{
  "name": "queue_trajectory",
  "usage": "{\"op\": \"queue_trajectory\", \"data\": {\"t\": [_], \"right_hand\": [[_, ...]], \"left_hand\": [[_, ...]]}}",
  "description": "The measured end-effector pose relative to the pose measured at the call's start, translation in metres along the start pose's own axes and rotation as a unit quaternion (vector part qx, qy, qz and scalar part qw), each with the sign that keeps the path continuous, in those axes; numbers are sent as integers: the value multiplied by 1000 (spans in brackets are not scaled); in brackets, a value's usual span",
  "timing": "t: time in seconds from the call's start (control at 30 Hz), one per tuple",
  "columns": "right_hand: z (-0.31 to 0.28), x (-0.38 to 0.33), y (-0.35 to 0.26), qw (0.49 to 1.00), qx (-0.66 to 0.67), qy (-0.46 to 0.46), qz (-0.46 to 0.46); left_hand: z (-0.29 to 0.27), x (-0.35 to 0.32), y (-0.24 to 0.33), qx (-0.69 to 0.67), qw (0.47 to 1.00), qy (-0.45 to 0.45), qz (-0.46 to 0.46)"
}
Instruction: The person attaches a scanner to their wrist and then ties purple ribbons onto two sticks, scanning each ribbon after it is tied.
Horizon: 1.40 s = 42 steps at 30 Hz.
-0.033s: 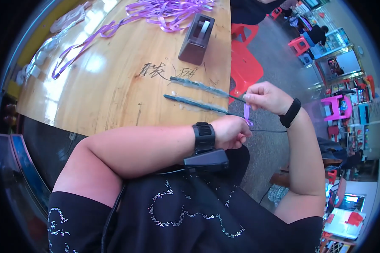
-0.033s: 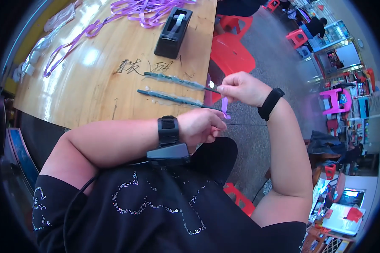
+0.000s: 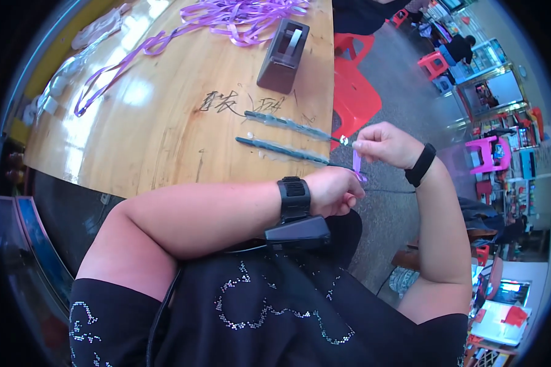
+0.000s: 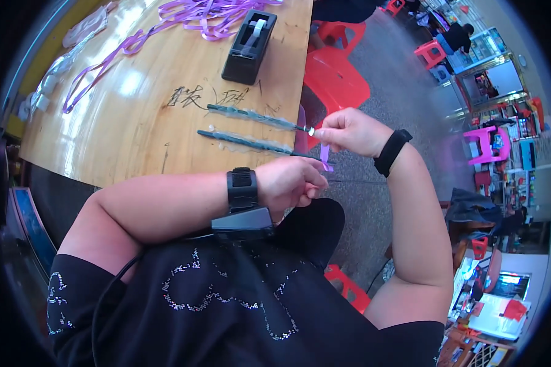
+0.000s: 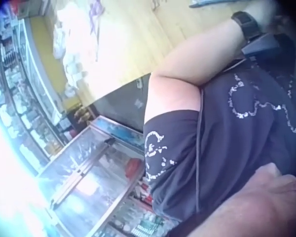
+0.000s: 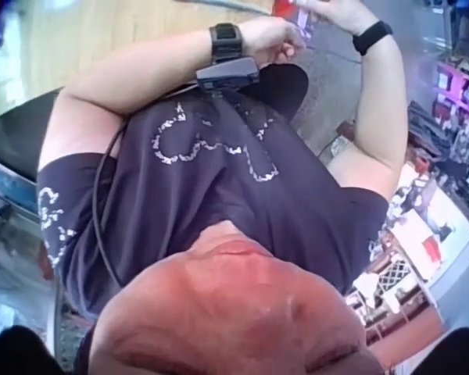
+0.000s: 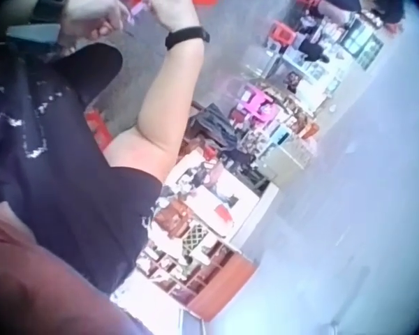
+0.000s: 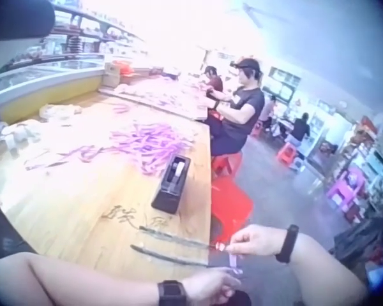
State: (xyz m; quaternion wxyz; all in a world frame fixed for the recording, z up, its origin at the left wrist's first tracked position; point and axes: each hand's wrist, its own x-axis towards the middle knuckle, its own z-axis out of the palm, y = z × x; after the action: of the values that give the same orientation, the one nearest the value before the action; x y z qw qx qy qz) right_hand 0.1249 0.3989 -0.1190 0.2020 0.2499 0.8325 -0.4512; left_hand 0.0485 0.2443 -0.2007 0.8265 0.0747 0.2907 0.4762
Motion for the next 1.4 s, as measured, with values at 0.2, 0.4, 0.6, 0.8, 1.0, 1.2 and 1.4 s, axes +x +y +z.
{"op": "queue_trajectory", "data": {"t": [0.2, 0.4, 0.6, 0.8, 1.0, 1.2, 1.4], "right_hand": [[10, 3, 14, 996, -64, 3, 58], [10, 4, 3, 963, -228, 53, 137], [13, 3, 3, 941, -284, 102, 151], [9, -17, 67, 934, 72, 341, 77], [93, -6, 151, 797, 566, 208, 26], [133, 24, 101, 660, 729, 54, -170], [130, 30, 101, 624, 751, 54, -207]], "left_hand": [[2, -5, 0, -5, 1000, 7, -1], [4, -7, 1, 1, 1000, 3, -6], [7, -8, 3, 0, 1000, 16, 4], [5, -8, 0, -2, 1000, 10, 20], [-2, -4, -1, -9, 1000, -23, 15], [9, -10, 0, -2, 1000, 3, 30], [11, -12, 3, 5, 1000, 1, 21]]}}
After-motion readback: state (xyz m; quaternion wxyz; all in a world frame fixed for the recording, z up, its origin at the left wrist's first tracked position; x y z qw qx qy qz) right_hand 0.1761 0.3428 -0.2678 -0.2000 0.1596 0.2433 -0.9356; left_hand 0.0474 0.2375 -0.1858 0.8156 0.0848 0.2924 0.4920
